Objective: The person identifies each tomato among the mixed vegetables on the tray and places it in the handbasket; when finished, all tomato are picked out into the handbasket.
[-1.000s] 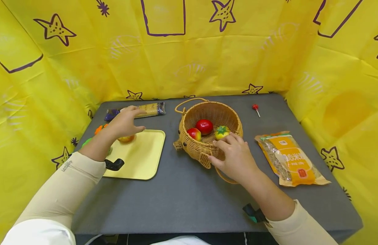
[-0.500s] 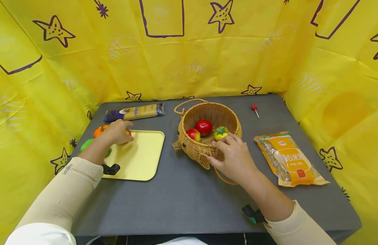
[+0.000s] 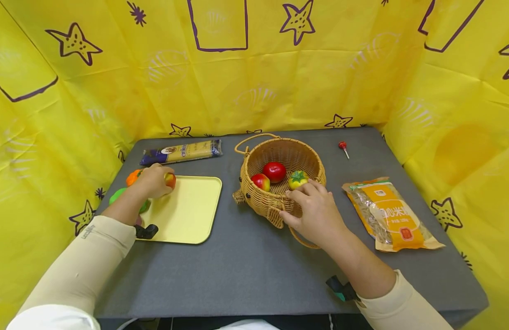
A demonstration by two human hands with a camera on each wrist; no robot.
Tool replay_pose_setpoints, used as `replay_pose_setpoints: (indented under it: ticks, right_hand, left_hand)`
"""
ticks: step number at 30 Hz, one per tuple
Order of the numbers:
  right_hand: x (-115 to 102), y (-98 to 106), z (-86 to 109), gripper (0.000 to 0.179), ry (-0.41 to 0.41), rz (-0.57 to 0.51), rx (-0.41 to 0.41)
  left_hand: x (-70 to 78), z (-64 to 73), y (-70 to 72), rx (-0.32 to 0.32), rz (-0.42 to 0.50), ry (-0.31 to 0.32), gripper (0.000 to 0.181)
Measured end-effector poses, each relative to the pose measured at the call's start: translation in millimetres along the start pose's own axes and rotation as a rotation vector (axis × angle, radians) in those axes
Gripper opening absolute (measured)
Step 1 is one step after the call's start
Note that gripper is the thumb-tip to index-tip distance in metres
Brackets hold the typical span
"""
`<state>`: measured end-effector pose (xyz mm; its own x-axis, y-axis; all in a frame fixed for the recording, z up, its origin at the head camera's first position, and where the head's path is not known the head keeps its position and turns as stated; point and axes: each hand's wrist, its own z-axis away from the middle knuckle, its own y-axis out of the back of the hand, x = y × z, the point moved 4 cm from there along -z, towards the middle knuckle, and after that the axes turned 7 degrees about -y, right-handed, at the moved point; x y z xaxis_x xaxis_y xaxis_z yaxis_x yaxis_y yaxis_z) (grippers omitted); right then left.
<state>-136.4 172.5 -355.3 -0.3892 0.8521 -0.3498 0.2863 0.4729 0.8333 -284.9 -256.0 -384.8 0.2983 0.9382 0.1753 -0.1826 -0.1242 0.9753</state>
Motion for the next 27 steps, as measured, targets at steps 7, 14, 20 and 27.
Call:
replay_pose_setpoints:
  ticks: [7,14,20,27]
  right_hand:
    - [0,-1,-0.3,0.045,0.016,-0.006,0.015]
    - [0,0,0.0,0.045,0.012,-0.010,0.012]
    - [-1,1,0.5,0.044,-0.004,-0.008,-0.001]
    - [-2,1,-0.1,0.044,-0.006,-0.004,-0.006]
  left_hand:
    - [-3.8,1.9,-4.3,0.039,0.016,-0.015,0.057]
    - [-4.2,2.0,-10.5,0.093,0.025,-0.026,0.054]
    - [1.9,0.7,-12.0,0.142,0.083,-0.027,0.057]
    - [22.6,-0.3,-3.8,0.195,0.158,-0.056,0.056]
